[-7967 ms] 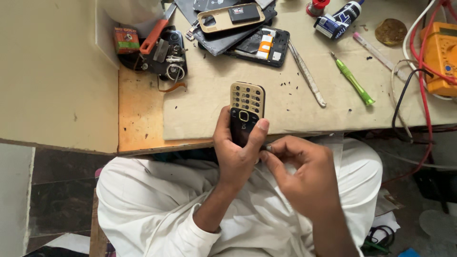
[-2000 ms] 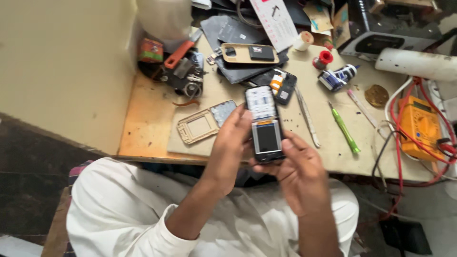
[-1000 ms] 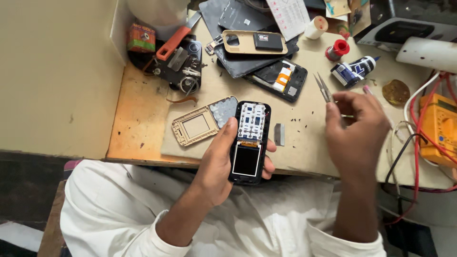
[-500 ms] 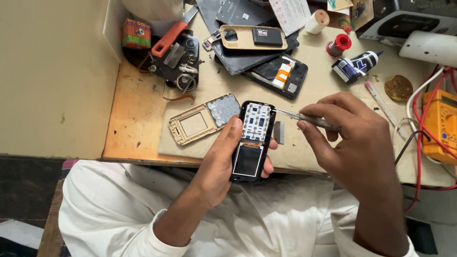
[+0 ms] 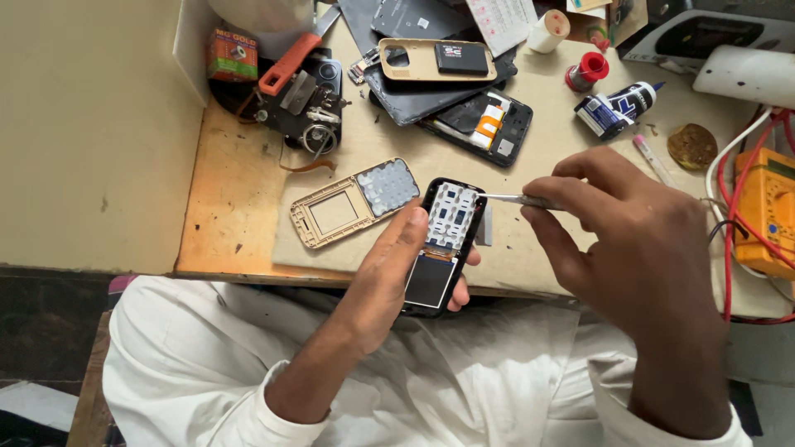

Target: The person disassembles a feature phone at a cluttered repair bench. They pry the back cover open with a green screwdriver, remove the battery and internal cover, detach the keypad, and use tweezers to work on the exposed internal components while holding the phone.

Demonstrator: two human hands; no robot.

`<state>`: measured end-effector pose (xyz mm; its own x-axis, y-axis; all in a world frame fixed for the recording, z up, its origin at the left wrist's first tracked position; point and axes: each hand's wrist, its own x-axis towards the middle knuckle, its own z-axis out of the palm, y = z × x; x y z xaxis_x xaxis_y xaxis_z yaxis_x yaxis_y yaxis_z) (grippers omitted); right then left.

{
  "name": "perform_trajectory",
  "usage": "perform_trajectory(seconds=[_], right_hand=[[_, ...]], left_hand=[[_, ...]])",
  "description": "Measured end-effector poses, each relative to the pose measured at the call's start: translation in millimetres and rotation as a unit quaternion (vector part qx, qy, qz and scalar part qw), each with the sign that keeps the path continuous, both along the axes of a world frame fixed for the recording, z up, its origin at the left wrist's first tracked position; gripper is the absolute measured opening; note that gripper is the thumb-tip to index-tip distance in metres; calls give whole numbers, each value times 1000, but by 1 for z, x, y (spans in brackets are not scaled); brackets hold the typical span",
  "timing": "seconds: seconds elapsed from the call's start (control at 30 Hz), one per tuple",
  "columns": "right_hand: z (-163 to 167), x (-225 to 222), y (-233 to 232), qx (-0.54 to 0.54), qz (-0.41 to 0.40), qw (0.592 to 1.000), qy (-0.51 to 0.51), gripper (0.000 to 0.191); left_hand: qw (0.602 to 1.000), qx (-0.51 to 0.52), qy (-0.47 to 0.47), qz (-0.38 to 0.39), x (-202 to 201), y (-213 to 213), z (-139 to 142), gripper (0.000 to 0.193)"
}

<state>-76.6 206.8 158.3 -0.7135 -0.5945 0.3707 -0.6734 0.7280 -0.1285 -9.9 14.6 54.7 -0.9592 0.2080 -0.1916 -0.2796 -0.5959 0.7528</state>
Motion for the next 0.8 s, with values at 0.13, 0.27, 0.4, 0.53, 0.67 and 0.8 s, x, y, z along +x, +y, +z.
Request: perform_trajectory(seconds=[0.13, 0.27, 0.4, 0.53, 0.67, 0.8], right_hand=[[-1, -1, 6, 1, 17, 999, 32, 15], [-6, -5, 13, -50, 29, 998, -11, 20], [-13, -7, 18, -62, 29, 997, -31, 22], [-18, -6, 23, -84, 34, 995, -41, 25], [-21, -7, 26, -102, 41, 992, -61, 25], [-23, -8, 29, -110, 41, 990, -74, 25]], left_hand=[[1000, 16, 7, -15, -1, 0, -3, 52], [999, 17, 23, -40, -1, -4, -4, 54], [998, 15, 22, -52, -1, -6, -4, 53], [998, 18, 19, -55, 0, -6, -2, 54], [998, 14, 14, -60, 1, -7, 0, 55], [998, 15, 9, -64, 1, -7, 0, 56]])
